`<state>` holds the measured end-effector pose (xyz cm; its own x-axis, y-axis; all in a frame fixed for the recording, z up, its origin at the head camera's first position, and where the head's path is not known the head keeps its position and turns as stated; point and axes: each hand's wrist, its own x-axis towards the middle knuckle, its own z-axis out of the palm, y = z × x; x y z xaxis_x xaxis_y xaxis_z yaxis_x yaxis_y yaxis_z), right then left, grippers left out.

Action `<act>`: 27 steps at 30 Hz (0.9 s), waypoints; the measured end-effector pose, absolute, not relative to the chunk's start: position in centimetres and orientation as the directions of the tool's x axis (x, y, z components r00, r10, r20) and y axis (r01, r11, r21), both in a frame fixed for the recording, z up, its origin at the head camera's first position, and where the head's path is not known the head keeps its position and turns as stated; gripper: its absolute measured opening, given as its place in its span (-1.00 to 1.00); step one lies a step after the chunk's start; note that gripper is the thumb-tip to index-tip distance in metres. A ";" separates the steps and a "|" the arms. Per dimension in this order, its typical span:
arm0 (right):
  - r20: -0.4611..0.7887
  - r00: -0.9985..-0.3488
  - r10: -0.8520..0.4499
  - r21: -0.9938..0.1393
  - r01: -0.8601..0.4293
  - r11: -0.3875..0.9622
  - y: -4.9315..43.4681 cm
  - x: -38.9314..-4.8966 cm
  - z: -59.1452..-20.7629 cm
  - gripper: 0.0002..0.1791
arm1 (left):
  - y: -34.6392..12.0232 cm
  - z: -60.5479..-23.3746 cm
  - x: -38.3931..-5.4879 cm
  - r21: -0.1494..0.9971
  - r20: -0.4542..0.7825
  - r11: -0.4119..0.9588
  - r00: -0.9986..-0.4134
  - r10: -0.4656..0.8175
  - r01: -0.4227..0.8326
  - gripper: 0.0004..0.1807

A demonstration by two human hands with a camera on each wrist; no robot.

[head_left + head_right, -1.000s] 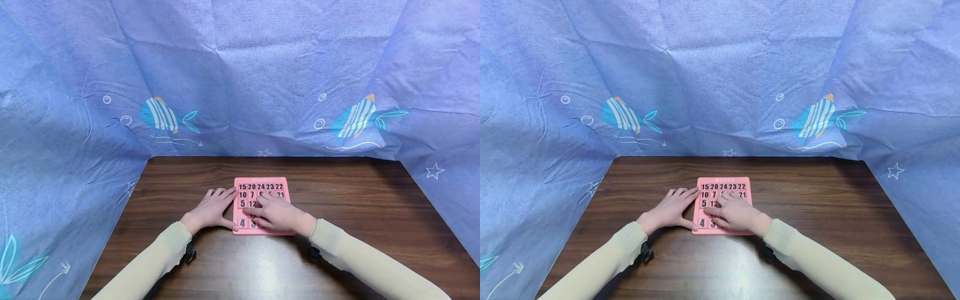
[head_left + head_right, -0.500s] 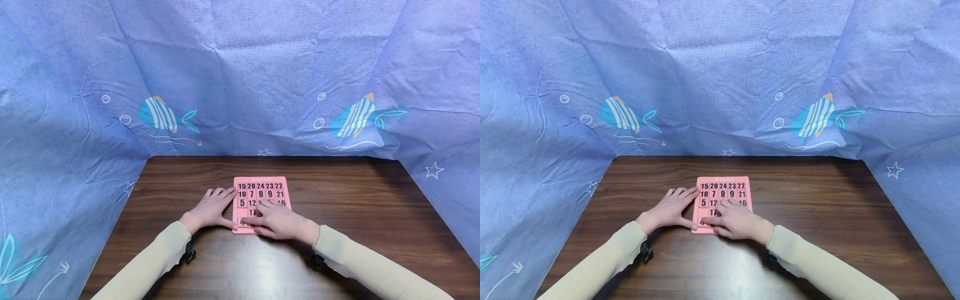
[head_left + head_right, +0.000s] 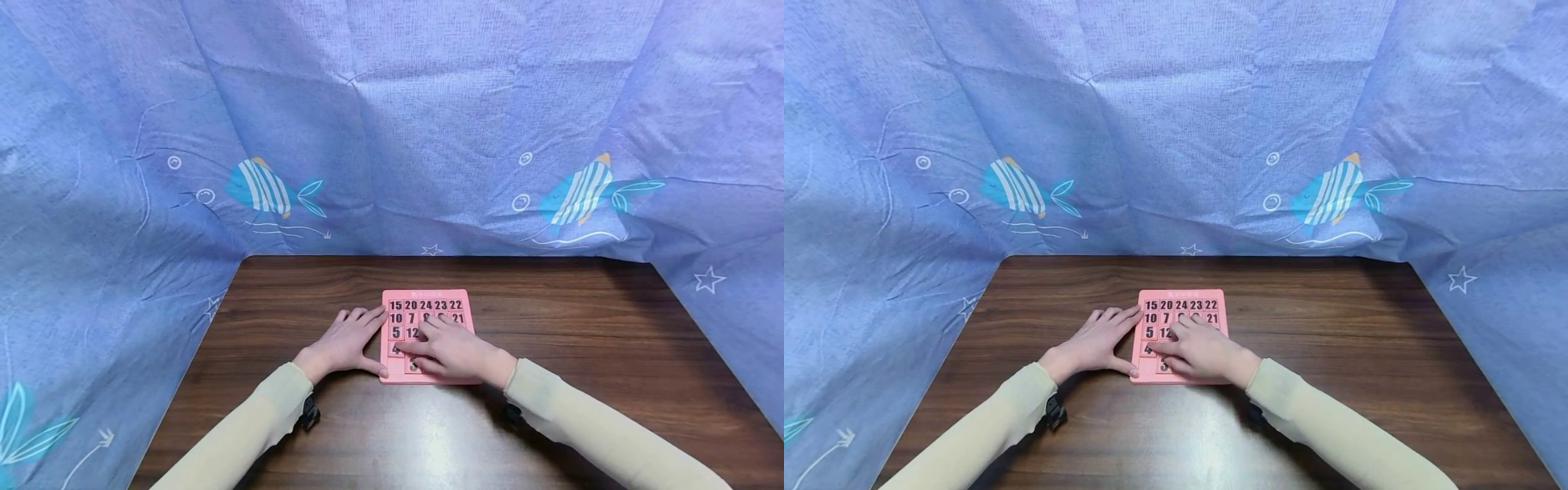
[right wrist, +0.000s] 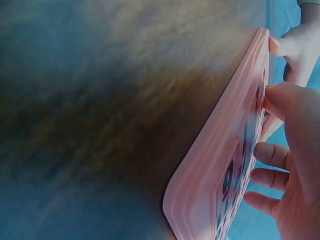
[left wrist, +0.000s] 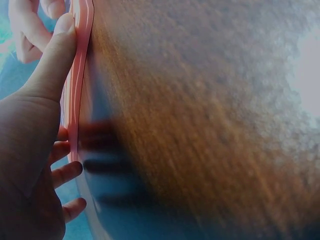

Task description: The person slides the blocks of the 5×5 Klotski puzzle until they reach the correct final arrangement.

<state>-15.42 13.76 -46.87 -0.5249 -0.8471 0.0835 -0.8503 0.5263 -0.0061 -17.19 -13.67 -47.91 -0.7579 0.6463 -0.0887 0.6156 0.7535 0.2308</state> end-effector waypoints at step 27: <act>0.243 -0.431 -0.869 0.018 -0.894 0.449 16.5 -12.4 -47.3 -0.56 | -13.7 -48.0 -17.2 0.237 -0.086 0.757 -0.763 0.640 0.608 0.32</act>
